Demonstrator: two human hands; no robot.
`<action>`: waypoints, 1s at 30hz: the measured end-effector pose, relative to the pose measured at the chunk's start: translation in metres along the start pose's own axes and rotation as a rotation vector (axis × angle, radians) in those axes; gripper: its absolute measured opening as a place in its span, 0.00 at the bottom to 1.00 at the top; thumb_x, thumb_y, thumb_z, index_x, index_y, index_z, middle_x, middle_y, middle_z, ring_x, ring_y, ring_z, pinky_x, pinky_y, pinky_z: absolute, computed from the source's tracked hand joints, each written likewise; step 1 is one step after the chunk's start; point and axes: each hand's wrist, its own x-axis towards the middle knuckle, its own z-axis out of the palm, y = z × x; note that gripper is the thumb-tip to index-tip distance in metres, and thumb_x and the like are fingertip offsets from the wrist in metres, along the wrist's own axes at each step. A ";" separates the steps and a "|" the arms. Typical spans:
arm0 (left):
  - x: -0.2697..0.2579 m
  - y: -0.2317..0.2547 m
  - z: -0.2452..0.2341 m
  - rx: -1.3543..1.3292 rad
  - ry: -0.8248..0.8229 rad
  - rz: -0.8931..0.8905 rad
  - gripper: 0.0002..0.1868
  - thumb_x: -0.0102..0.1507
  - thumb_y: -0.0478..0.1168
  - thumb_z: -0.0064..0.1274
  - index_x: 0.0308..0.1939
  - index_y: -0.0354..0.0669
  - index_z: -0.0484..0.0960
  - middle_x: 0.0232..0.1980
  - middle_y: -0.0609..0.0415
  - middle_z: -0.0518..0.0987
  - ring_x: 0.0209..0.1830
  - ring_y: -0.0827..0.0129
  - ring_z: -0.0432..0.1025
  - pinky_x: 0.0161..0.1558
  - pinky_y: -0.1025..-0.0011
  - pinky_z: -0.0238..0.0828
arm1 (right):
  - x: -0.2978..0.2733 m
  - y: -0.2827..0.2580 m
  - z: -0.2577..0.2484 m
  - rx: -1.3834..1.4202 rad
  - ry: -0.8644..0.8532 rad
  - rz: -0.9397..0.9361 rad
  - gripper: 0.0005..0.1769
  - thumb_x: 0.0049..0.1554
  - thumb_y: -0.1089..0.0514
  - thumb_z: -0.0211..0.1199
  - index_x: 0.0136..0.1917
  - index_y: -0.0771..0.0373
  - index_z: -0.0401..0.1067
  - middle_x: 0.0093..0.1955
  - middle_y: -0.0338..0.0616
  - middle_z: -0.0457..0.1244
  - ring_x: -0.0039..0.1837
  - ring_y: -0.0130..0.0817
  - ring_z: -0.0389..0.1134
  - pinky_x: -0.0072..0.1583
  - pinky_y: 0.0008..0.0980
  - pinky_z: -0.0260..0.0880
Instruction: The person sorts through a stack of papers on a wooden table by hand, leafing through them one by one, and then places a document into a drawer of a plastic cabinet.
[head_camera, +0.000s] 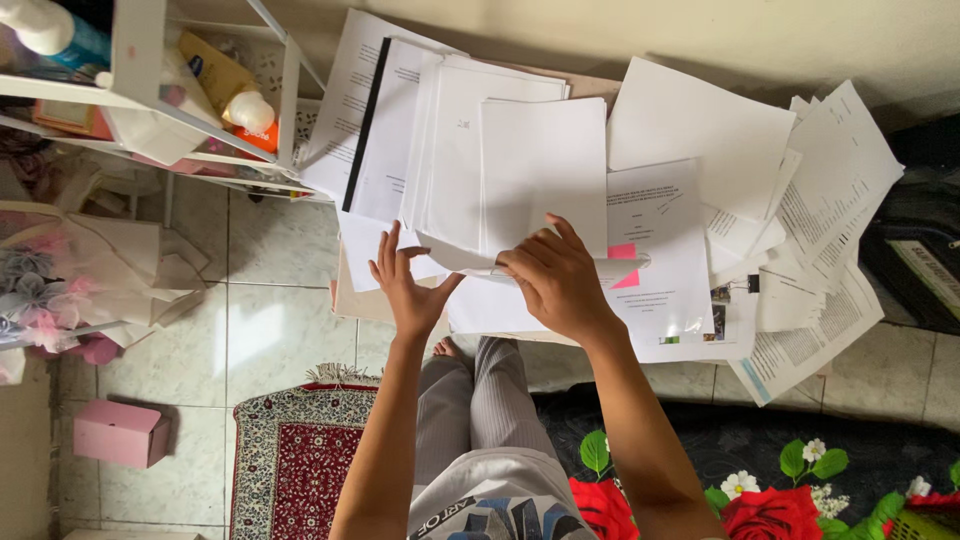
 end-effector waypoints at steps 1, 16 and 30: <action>-0.002 -0.006 -0.007 -0.064 -0.045 -0.034 0.32 0.43 0.47 0.70 0.42 0.40 0.67 0.59 0.47 0.72 0.60 0.54 0.64 0.64 0.38 0.37 | 0.009 -0.001 -0.001 0.024 0.004 0.008 0.04 0.53 0.63 0.61 0.43 0.61 0.70 0.36 0.37 0.62 0.44 0.34 0.63 0.66 0.46 0.54; -0.063 -0.152 -0.009 -0.412 -0.283 -0.661 0.15 0.62 0.42 0.49 0.45 0.32 0.77 0.36 0.50 0.80 0.33 0.70 0.74 0.35 0.73 0.70 | -0.013 0.112 0.138 -0.250 0.020 0.678 0.12 0.51 0.57 0.65 0.49 0.52 0.70 0.53 0.40 0.62 0.59 0.43 0.58 0.67 0.62 0.42; -0.084 -0.197 0.010 -0.763 -0.049 -1.088 0.18 0.59 0.43 0.53 0.47 0.33 0.75 0.41 0.49 0.79 0.37 0.70 0.73 0.38 0.72 0.71 | -0.105 0.119 0.205 -0.307 -0.294 0.087 0.22 0.46 0.57 0.67 0.54 0.61 0.66 0.61 0.47 0.57 0.65 0.46 0.58 0.63 0.40 0.61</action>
